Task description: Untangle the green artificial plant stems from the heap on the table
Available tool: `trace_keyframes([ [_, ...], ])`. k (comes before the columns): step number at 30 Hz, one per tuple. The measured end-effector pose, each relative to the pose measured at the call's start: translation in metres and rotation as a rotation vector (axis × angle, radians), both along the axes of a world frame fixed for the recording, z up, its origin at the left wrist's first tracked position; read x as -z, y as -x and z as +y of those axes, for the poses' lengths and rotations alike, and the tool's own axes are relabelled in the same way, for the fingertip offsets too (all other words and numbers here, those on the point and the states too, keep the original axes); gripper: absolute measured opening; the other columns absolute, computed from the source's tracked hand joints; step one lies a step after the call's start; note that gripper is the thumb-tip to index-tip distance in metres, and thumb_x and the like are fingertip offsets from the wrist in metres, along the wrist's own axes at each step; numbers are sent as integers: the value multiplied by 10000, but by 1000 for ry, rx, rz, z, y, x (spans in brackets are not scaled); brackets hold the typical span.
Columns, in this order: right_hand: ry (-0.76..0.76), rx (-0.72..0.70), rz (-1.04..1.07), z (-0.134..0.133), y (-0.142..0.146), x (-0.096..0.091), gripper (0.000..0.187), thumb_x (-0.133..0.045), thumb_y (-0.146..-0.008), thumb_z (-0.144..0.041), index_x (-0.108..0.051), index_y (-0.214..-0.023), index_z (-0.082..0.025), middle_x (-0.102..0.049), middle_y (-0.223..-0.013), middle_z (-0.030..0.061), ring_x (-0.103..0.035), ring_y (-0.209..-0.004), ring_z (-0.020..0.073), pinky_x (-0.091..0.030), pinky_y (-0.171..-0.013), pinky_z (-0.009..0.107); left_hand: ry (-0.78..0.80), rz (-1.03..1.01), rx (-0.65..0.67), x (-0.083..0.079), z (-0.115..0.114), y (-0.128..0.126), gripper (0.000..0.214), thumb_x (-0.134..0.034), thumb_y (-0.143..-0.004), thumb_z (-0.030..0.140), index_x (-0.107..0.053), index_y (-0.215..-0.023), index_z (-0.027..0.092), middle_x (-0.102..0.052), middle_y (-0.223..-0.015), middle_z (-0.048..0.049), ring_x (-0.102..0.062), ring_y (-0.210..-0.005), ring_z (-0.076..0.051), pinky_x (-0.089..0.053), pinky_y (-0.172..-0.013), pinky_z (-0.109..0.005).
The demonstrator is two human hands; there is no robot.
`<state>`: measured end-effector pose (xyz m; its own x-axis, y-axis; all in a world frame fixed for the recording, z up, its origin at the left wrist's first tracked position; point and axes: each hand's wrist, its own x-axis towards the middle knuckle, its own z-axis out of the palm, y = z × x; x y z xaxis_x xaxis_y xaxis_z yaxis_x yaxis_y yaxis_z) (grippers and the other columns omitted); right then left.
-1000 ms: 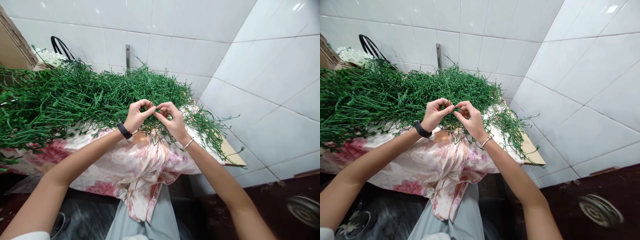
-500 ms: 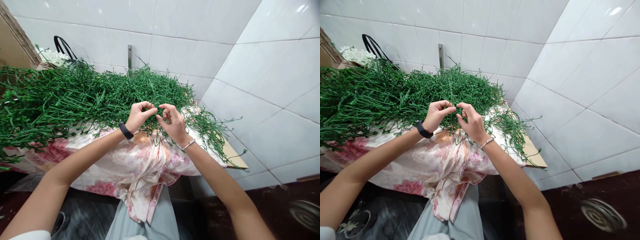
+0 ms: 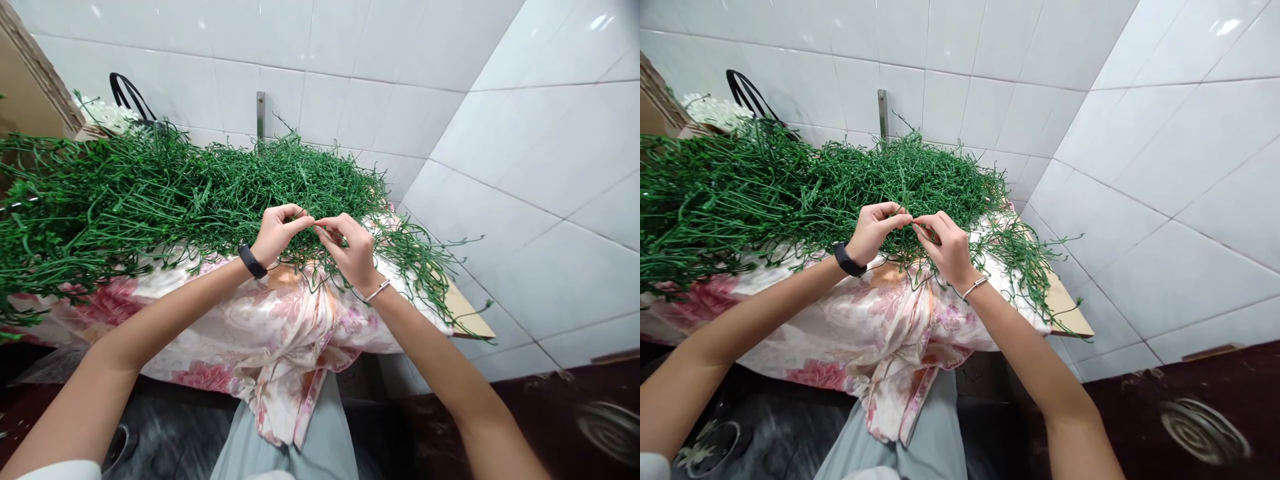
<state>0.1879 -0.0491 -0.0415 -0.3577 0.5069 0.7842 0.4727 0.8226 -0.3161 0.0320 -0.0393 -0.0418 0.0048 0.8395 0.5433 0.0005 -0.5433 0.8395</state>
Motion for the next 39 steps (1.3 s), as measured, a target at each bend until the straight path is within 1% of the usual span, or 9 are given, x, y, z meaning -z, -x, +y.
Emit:
trace_keyframes([
  [8,493,-203,237,1,2,-4,229,-549,-770,-383,-584,-861,-176,-471,-589,-40,-385,-456,41,-311,-422,201,-1,-22,-7,-2,-2,0,165,-636,-634,247,-544,-548,139,-474,-552,32,-394,-539,-64,-318,-542,-226],
  [13,639,-283,385,6,-3,-10,243,-501,-795,-398,-582,-792,-169,-454,-535,-47,-375,-407,38,-284,-382,205,-6,-17,-30,-4,-3,0,162,-643,-635,237,-546,-548,140,-481,-550,34,-388,-523,-61,-313,-530,-228],
  [15,607,-235,425,7,-6,-12,237,-488,-800,-389,-580,-771,-172,-444,-521,-47,-366,-396,41,-275,-376,210,-10,-27,-33,-4,-2,0,155,-651,-633,236,-554,-559,140,-498,-567,31,-401,-530,-61,-320,-535,-229],
  [17,494,-123,406,7,-10,-13,235,-474,-806,-370,-587,-742,-174,-453,-518,-38,-363,-401,48,-273,-383,219,-20,-47,-23,-4,-2,0,155,-655,-641,252,-565,-578,143,-512,-583,28,-421,-544,-65,-338,-547,-231],
  [21,150,132,230,5,-14,-14,193,-490,-773,-248,-580,-623,-169,-514,-559,-3,-423,-485,76,-336,-480,245,-47,-94,-1,-3,0,1,153,-638,-680,289,-593,-640,148,-540,-603,19,-469,-572,-70,-376,-586,-231],
  [25,-63,245,20,6,-16,-15,171,-496,-700,-163,-533,-533,-168,-496,-557,1,-427,-507,87,-346,-528,259,-63,-112,16,-3,0,3,138,-587,-733,279,-622,-682,155,-570,-619,4,-485,-590,-76,-370,-577,-228],
  [32,-60,266,-88,9,-21,-14,151,-493,-670,-163,-548,-530,-166,-487,-538,-1,-412,-479,85,-332,-502,257,-34,-175,6,-6,2,3,127,-541,-747,227,-629,-691,154,-589,-646,-1,-498,-603,-73,-379,-592,-222],
  [36,-60,159,55,5,-21,-16,195,-455,-677,-101,-561,-528,-170,-510,-555,0,-449,-504,86,-361,-524,258,29,-233,100,-4,7,6,118,-564,-729,246,-629,-694,155,-588,-651,3,-496,-594,-64,-388,-591,-209],
  [39,25,33,177,4,-18,-15,190,-443,-741,-123,-599,-649,-180,-557,-653,4,-508,-595,94,-410,-583,255,99,-226,205,-4,8,8,149,-578,-724,293,-641,-740,159,-596,-660,4,-516,-613,-66,-396,-594,-202],
])
